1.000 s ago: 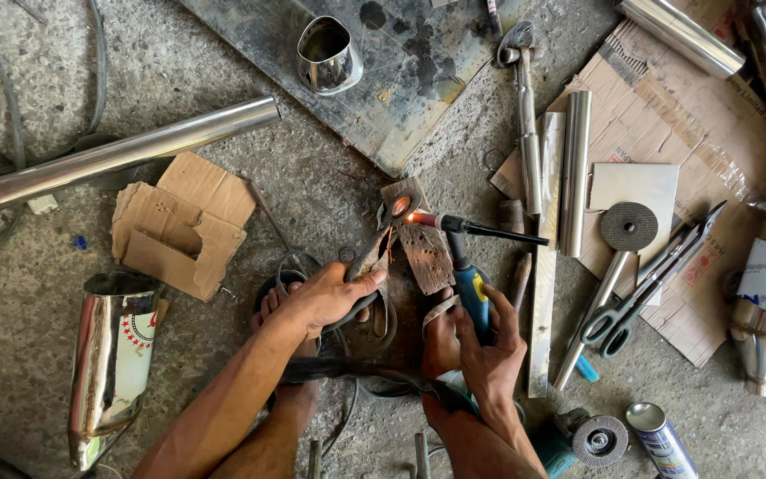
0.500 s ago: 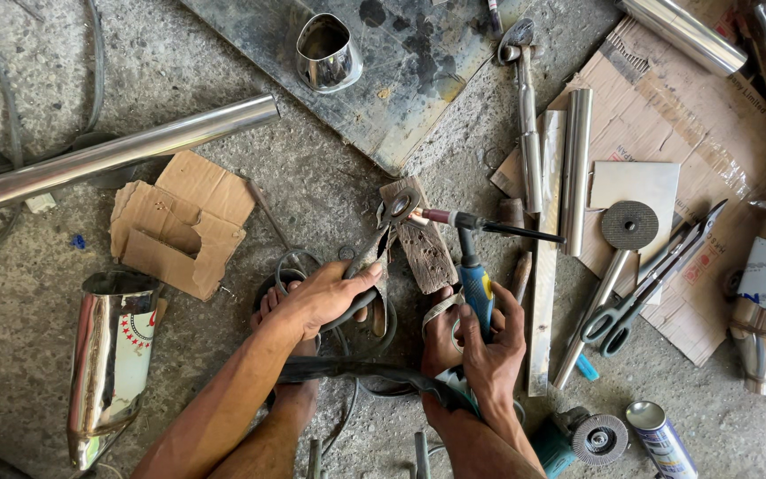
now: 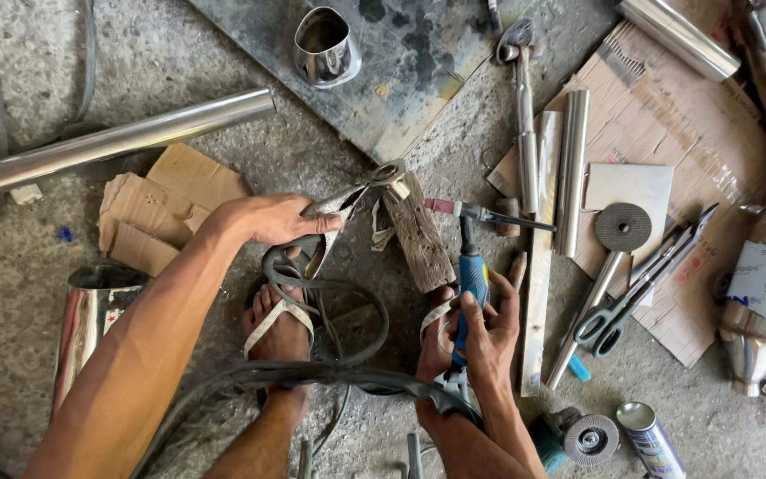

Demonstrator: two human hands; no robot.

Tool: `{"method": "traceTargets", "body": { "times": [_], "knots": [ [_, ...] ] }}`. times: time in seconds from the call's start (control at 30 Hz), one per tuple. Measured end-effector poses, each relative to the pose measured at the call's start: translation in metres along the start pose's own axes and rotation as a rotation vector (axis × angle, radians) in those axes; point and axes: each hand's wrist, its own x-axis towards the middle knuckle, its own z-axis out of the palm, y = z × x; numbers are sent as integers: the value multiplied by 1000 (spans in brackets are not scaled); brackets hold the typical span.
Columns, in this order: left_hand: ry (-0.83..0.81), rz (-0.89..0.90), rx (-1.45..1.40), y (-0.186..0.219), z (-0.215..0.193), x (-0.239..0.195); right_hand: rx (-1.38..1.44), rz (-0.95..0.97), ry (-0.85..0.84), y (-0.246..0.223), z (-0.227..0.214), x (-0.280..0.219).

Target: The person welds components onto a metal pipe and uses a grinder to smooth the surface.

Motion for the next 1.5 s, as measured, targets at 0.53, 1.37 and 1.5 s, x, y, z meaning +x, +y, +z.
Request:
{"method": "traceTargets", "body": {
  "times": [0.53, 1.37, 1.5],
  "knots": [
    [-112, 49, 114, 24, 1, -9, -79, -16, -61, -8, -2, 6],
    [-17, -90, -62, 59, 14, -31, -186, -269, -70, -9, 4, 10],
    [-20, -91, -81, 56, 15, -29, -203, -274, -68, -16, 7, 6]
  ]
}}
